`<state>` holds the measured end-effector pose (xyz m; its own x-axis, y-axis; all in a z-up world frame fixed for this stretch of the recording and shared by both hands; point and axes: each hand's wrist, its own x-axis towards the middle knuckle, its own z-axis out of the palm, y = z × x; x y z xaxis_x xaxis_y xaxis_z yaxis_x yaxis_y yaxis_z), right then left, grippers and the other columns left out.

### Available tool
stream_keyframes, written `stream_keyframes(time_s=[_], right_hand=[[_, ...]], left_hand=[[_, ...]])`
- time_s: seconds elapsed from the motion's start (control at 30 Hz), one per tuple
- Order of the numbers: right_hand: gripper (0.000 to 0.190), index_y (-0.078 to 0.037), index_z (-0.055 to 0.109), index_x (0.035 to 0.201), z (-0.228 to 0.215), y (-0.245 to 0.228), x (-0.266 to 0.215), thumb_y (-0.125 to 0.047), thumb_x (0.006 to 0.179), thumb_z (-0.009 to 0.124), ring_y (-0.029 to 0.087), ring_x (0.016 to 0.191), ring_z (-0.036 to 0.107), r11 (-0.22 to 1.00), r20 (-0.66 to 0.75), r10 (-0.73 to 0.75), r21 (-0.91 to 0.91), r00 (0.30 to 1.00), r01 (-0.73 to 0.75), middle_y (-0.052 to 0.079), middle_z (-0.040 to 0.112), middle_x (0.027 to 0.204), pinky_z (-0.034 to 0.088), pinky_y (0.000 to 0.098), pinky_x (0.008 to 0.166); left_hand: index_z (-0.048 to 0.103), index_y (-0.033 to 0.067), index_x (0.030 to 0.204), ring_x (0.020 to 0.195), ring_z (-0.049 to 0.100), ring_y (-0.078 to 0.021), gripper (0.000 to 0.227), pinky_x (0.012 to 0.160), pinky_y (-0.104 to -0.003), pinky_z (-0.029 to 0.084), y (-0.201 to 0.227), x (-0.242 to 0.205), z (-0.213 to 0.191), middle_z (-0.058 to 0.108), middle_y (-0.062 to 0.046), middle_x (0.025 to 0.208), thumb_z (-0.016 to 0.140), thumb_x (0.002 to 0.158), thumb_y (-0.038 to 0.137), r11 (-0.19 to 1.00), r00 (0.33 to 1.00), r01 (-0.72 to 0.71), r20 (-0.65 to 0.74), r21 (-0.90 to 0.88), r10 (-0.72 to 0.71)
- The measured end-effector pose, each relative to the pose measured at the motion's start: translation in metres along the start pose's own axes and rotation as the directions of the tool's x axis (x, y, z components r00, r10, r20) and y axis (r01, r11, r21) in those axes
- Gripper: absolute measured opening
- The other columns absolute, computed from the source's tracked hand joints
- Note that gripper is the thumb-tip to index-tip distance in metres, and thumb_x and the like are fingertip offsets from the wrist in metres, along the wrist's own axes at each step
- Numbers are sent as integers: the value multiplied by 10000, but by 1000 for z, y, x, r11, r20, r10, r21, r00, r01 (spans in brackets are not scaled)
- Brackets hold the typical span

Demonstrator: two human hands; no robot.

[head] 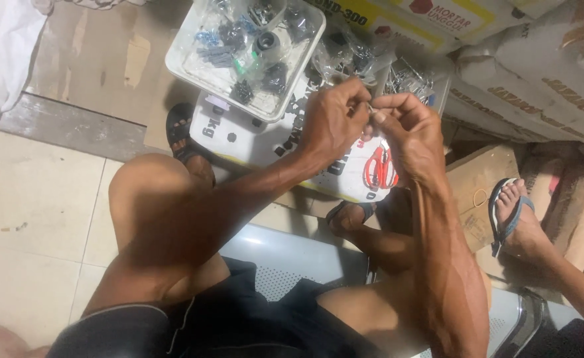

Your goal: Assembling small metal bolts and nuts by hand from storage containers.

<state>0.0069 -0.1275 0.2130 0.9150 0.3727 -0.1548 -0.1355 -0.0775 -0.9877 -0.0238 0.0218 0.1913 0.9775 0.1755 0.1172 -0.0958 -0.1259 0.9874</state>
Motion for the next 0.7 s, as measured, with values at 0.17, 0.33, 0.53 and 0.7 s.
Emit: stream_keyframes(time_s=[0.17, 0.33, 0.53, 0.7], right_hand=[[205, 109, 611, 1252, 6, -8, 11, 68, 1053, 590, 237, 898, 659, 955, 41, -129, -264, 991, 135, 204, 657, 979, 547, 362, 803], [97, 80, 636, 1145, 0, 38, 43, 61, 1070, 577, 306, 915, 653, 906, 101, -123, -394, 987, 154, 226, 630, 1006, 549, 444, 844], [77, -37, 697, 1000, 17, 166, 80, -4, 930, 690, 365, 882, 698, 336, 270, -245, -877, 931, 343, 172, 649, 879, 570, 470, 796], [97, -117, 660, 1012, 9, 178, 79, -100, 920, 682, 281, 831, 672, 28, 325, -321, -935, 889, 352, 76, 598, 905, 530, 398, 710]], left_hand=[[693, 42, 886, 793, 774, -336, 120, 631, -382, 650, -37, 15, 6, 749, -188, 810, 624, 877, -57, 999, 998, -18, -57, 37, 20], [718, 109, 903, 906, 785, -317, 134, 727, -419, 643, -52, 14, 2, 782, -132, 881, 629, 887, 9, 989, 989, 140, -46, 52, -137], [462, 30, 1468, 1338, 582, -373, 577, 1054, -527, 511, -70, -19, 8, 581, -234, 1411, 664, 946, 170, 688, 688, 726, 43, -18, -725], [411, 0, 1508, 1252, 613, -307, 590, 1063, -504, 481, -89, -25, 7, 530, -178, 1462, 553, 950, 131, 586, 579, 807, 98, 76, -810]])
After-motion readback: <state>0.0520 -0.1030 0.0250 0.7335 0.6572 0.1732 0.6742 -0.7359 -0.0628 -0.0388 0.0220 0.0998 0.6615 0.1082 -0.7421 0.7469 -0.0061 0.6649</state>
